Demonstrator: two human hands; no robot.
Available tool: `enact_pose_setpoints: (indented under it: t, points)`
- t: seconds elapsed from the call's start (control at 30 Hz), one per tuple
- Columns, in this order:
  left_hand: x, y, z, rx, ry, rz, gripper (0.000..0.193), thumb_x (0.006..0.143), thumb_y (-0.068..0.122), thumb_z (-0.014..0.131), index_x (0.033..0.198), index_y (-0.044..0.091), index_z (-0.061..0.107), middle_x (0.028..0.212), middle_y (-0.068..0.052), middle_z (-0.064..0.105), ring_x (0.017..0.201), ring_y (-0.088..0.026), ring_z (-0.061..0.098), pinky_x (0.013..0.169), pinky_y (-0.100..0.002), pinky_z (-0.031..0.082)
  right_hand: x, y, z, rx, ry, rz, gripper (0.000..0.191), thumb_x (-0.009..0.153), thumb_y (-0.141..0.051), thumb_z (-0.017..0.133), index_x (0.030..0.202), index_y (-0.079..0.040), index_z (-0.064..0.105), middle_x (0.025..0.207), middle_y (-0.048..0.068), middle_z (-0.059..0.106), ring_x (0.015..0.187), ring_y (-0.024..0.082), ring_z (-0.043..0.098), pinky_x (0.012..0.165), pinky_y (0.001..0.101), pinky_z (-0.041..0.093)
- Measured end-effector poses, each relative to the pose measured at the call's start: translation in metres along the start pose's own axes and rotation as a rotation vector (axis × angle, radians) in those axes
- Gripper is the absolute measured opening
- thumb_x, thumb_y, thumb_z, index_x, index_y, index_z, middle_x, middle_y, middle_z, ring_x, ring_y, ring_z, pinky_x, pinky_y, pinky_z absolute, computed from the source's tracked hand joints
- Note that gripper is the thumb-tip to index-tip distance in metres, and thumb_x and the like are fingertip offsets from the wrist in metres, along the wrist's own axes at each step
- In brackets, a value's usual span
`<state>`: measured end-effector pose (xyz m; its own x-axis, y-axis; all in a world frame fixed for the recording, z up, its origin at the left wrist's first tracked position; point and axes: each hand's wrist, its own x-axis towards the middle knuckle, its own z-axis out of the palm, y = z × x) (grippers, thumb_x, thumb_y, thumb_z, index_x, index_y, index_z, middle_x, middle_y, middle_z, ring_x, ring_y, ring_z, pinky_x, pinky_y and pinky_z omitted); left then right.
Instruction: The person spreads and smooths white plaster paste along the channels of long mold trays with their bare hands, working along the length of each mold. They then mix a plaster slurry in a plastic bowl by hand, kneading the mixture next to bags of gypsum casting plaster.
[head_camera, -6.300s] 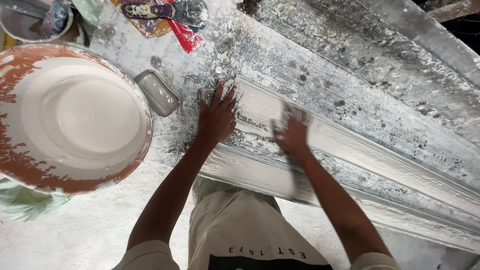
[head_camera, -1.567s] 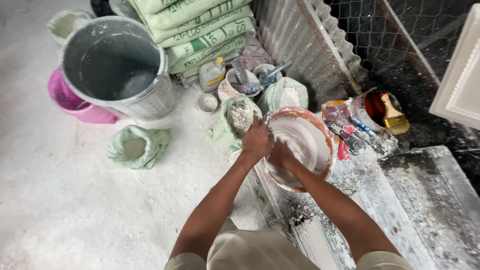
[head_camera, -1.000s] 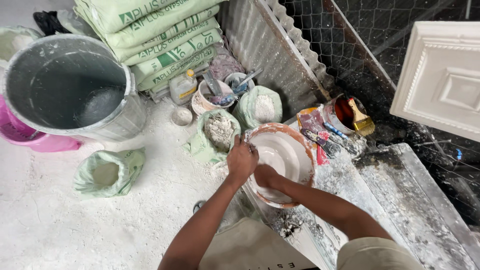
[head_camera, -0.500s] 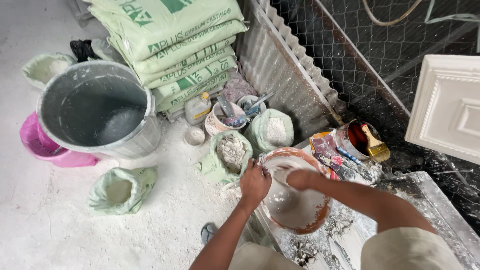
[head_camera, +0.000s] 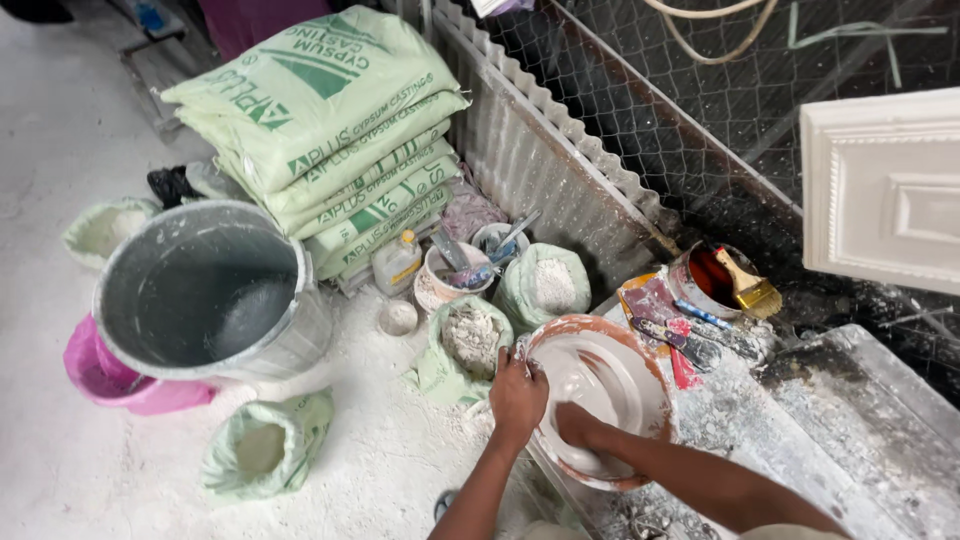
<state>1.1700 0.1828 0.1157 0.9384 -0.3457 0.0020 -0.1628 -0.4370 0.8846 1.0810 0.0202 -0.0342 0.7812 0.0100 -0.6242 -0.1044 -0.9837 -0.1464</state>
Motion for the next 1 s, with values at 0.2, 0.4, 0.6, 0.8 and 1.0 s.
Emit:
enact_pose_setpoints:
  t: [0.2,0.4,0.6,0.8,1.0]
  points:
    - [0.003,0.001,0.0,0.025,-0.042,-0.01,0.042,0.087,0.015,0.06,0.127,0.002,0.062,0.14,-0.03,0.056,0.107,-0.048,0.066,0.092,-0.052,0.055,0.012,0.051,-0.053,-0.112,-0.04,0.027,0.018,0.083,-0.009,0.061,0.09,-0.002,0.076,0.096,0.024,0.073,0.092,0.039,0.071,0.082,0.0484,0.056]
    - [0.002,-0.009,0.009,0.069,0.009,0.056,0.041,0.088,0.015,0.061,0.126,0.001,0.064,0.139,-0.033,0.055,0.112,-0.049,0.064,0.094,-0.052,0.054,0.015,-0.007,0.001,-0.13,0.041,-0.007,0.016,0.083,-0.008,0.063,0.089,-0.004,0.077,0.093,0.022,0.074,0.088,0.038,0.072,0.078,0.0492,0.056]
    - [0.002,-0.006,0.008,0.033,-0.025,-0.002,0.047,0.085,0.016,0.06,0.131,0.006,0.061,0.139,-0.03,0.054,0.11,-0.048,0.063,0.094,-0.051,0.053,0.008,0.044,-0.017,-0.206,-0.028,-0.03,0.016,0.085,-0.01,0.064,0.092,-0.005,0.077,0.097,0.02,0.074,0.093,0.036,0.071,0.082,0.0482,0.056]
    - [-0.001,0.006,0.001,0.036,0.003,0.067,0.035,0.089,0.016,0.06,0.121,0.005,0.067,0.136,-0.03,0.057,0.119,-0.049,0.059,0.099,-0.051,0.05,0.033,0.016,-0.027,-0.123,0.088,0.187,0.019,0.091,-0.013,0.059,0.094,-0.008,0.078,0.098,0.018,0.075,0.095,0.035,0.075,0.081,0.0478,0.058]
    - [-0.002,0.012,-0.005,-0.002,-0.091,-0.046,0.036,0.091,0.016,0.054,0.123,0.005,0.066,0.13,-0.026,0.063,0.118,-0.045,0.061,0.102,-0.049,0.049,-0.028,0.033,0.008,-0.042,0.002,-0.009,0.018,0.087,-0.014,0.062,0.093,-0.006,0.077,0.096,0.019,0.074,0.093,0.036,0.074,0.079,0.0476,0.058]
